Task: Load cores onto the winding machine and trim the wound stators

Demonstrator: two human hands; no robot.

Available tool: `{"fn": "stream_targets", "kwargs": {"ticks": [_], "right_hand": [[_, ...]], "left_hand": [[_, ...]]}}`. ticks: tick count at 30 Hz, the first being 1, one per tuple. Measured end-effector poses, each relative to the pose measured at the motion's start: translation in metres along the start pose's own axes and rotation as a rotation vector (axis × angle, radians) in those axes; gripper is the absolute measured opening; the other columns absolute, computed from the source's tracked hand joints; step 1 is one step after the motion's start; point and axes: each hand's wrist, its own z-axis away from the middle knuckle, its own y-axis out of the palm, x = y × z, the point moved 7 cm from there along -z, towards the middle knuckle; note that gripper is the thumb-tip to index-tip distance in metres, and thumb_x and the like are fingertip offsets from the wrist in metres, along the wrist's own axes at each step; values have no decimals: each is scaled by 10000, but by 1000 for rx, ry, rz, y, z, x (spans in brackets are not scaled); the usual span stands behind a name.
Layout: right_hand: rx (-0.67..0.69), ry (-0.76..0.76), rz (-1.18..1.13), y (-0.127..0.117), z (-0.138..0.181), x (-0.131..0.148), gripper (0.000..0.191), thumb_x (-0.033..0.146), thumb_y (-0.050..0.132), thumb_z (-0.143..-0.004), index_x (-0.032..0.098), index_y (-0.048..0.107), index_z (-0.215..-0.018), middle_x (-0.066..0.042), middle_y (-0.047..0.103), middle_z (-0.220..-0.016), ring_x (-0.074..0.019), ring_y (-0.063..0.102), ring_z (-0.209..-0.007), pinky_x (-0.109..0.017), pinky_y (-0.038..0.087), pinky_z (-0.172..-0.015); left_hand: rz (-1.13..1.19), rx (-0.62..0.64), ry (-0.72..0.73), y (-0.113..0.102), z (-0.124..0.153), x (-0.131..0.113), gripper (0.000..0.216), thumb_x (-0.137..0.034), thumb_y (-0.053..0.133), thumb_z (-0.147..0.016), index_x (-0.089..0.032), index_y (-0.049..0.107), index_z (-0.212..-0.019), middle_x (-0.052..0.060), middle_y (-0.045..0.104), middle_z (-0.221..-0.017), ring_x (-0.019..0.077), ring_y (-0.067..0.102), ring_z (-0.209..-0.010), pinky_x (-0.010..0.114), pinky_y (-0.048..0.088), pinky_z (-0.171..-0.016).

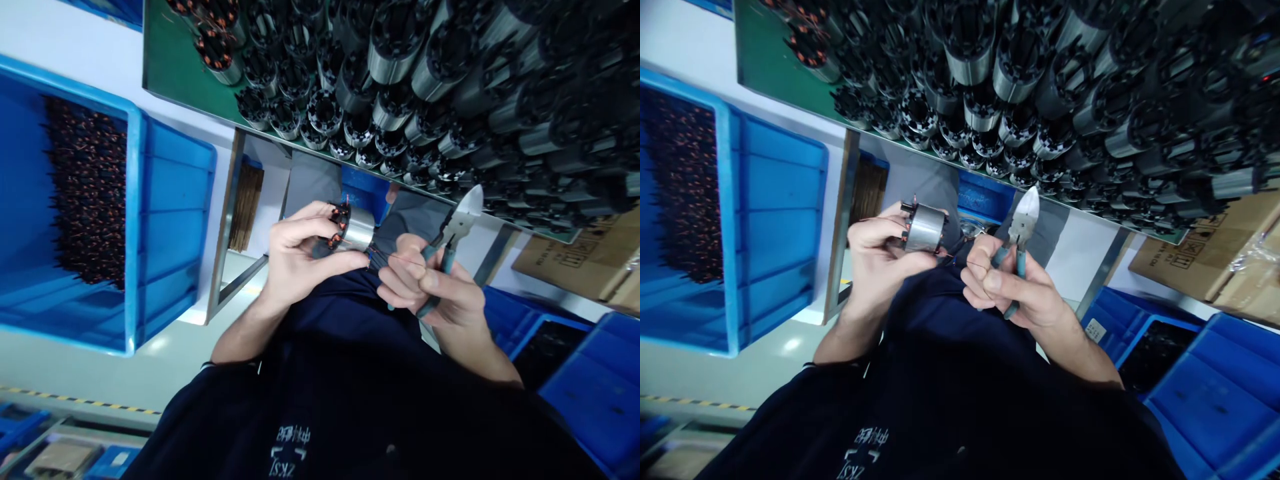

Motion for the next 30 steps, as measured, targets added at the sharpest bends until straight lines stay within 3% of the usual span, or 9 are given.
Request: {"fn": "stream_targets", "kwargs": {"ticks": [2, 6, 9, 12, 17, 20, 24, 30], "right_hand": [[-4, 2, 26, 1, 0, 0, 349, 387, 800, -1121, 248, 542, -930, 88, 255, -676, -103, 221, -538, -247, 287, -509], [-269, -51, 339, -19, 11, 4, 327, 470, 865, -1098, 248, 650, -992, 50, 399, -732, -134, 376, -626, -293, 396, -598], [-394, -220, 631, -31, 25, 12, 232, 431, 843, -1128, 240, 737, -1049, 7, 539, -817, -152, 492, -691, -332, 462, -665], [-494, -390, 878, -36, 40, 15, 113, 361, 777, -1166, 266, 782, -1226, -13, 630, -886, -172, 582, -732, -347, 504, -685], [-238, -361, 1179, -9, 34, -10, 152, 196, 668, -1133, 264, 715, -1261, -7, 737, -984, -161, 679, -784, -323, 552, -727], [-257, -380, 1231, -4, 23, -14, 91, 180, 649, -1136, 243, 653, -1202, -15, 734, -997, -168, 693, -823, -326, 596, -800], [-293, -402, 1239, -3, 10, -11, 83, 183, 635, -1152, 250, 600, -1186, -26, 727, -1021, -189, 687, -862, -353, 625, -862], [-254, -477, 1208, 2, 10, -4, 154, 105, 630, -1091, 256, 608, -1108, 9, 670, -907, -158, 648, -761, -306, 585, -751]], "left_hand": [[184, 30, -139, 14, 5, 12, 643, -864, 934, -914, -260, 735, -822, 28, 805, -931, 230, 818, -870, 409, 717, -738], [419, 50, -300, 34, 15, 19, 603, -815, 883, -999, -256, 710, -854, 26, 813, -977, 214, 838, -852, 389, 771, -734], [396, -31, -279, 33, 15, 15, 529, -728, 879, -1047, -257, 681, -909, 17, 822, -1048, 209, 861, -922, 378, 800, -783], [308, -143, -220, 26, 14, 13, 474, -698, 843, -1089, -264, 677, -994, 21, 833, -1193, 195, 867, -906, 411, 821, -840], [40, -207, -155, 23, 16, 14, 556, -832, 679, -1120, -279, 686, -1060, 70, 820, -1373, 262, 878, -1109, 434, 821, -847], [-117, -151, -91, 27, 17, 10, 564, -843, 622, -1138, -288, 714, -1092, 76, 800, -1460, 300, 849, -1265, 447, 809, -871], [-245, -122, -18, 30, 17, -3, 467, -764, 744, -1113, -298, 769, -1099, 86, 810, -1453, 362, 822, -1342, 555, 796, -943], [-239, -121, -3, 25, 11, -20, 447, -724, 730, -1132, -290, 793, -1042, 99, 847, -1336, 381, 823, -1321, 631, 765, -1013]]}}
